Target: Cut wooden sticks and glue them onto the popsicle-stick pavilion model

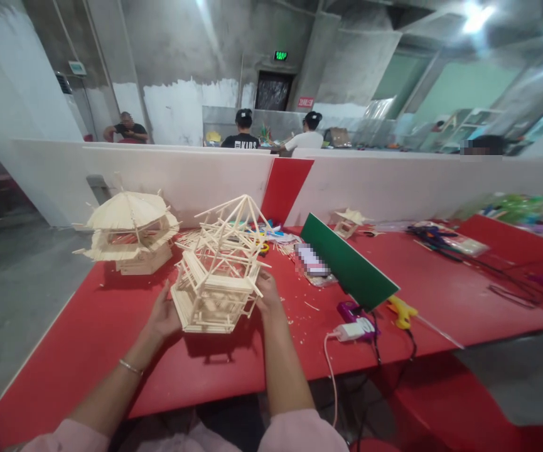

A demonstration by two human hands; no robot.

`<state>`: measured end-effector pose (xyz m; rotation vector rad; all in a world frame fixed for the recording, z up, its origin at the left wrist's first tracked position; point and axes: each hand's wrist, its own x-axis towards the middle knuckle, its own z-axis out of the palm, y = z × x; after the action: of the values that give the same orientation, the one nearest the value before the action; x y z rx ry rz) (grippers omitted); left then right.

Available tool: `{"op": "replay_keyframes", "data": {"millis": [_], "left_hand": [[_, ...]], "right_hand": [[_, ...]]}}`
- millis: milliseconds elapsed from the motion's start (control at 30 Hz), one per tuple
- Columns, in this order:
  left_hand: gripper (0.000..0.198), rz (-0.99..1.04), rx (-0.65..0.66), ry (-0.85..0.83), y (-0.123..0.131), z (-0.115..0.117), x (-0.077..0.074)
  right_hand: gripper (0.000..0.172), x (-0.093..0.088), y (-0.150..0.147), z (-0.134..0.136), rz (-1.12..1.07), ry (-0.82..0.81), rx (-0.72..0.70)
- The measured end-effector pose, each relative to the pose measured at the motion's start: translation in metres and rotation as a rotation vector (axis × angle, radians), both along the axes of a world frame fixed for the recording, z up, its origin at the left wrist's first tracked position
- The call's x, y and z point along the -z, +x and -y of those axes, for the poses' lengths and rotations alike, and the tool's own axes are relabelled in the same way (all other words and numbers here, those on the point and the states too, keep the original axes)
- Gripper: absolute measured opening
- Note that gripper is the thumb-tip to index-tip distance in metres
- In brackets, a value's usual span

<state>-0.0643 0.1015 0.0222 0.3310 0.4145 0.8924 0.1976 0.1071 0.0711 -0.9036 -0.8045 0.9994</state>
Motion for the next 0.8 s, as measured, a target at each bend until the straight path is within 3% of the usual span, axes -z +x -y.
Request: {"op": "replay_keyframes", "data": {"millis": [100, 300, 567, 667, 800], "left_hand": [[0.049, 0.090, -0.007, 0.006, 0.005, 0.004, 0.005], [0.022, 0.136, -0.019, -0.099, 0.006, 0.006, 0.020], [0.028, 0.132, -0.001, -0.109, 0.005, 0.007, 0.029], [0.030, 0.125, -0.014, -0.115, 0.004, 0.008, 0.029], [0.029, 0.143, 0.011, -0.129, 0.003, 0.008, 0.028]], "right_hand": [[0.032, 0.005, -0.001, -0.005, -0.064, -0.050, -0.129], [0.031, 0.008, -0.005, -0.007, 0.052, -0.054, -0.186], [0.039, -0.015, -0.010, 0.006, 0.306, 0.062, -0.209], [0.055, -0.015, -0.013, 0.014, 0.294, 0.124, -0.158], [0.068, -0.003, -0.018, 0.026, 0.222, 0.073, -0.023]]}}
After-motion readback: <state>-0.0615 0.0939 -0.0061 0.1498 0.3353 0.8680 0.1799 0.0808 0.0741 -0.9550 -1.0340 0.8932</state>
